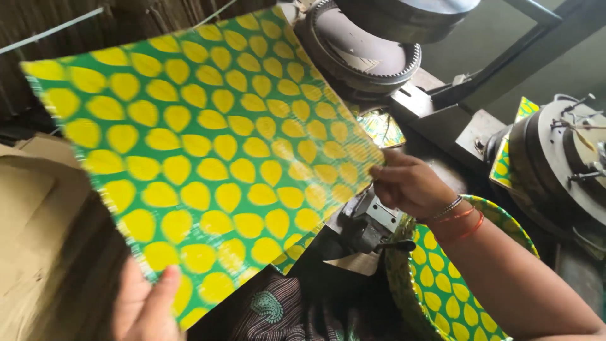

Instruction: The person places printed paper sheets one at a time into a plate press machine, operates the machine lever, then removes the formed paper plate and stacks it on the table, tossing scrap trimmings aside. They repeat this cycle continuously, occasionally repositioning the sheet stack.

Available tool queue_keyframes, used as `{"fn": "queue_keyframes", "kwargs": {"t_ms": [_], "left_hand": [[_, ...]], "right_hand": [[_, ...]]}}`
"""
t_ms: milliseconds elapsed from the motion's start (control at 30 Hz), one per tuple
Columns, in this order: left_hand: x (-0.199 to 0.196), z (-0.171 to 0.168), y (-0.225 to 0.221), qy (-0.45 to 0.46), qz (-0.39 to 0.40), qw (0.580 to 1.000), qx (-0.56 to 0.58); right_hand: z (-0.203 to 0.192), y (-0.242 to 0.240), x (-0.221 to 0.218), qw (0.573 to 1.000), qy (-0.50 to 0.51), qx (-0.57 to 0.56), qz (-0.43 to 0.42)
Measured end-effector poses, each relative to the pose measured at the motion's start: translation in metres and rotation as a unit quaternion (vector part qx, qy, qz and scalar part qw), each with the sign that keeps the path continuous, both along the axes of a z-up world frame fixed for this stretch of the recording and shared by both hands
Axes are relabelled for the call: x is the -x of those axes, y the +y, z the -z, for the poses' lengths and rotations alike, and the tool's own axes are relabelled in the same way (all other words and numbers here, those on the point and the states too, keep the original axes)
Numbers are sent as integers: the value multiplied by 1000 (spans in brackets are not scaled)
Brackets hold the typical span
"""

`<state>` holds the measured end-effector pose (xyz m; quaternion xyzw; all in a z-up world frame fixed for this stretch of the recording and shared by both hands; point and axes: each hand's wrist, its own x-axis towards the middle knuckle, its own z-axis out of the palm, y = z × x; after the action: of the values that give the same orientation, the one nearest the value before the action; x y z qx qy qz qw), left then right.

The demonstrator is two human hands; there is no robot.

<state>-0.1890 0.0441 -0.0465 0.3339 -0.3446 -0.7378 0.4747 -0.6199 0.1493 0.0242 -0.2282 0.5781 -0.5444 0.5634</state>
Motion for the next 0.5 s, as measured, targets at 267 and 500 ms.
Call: {"fn": "queue_keyframes", "kwargs": {"t_ms": [267,500], "left_hand": [[47,39,19,0,70,997,-29],[58,380,132,-126,199,960,149]], "right_hand": [[56,-11,90,992,21,4,125],[79,-64,179,943,127,-1,308]]}}
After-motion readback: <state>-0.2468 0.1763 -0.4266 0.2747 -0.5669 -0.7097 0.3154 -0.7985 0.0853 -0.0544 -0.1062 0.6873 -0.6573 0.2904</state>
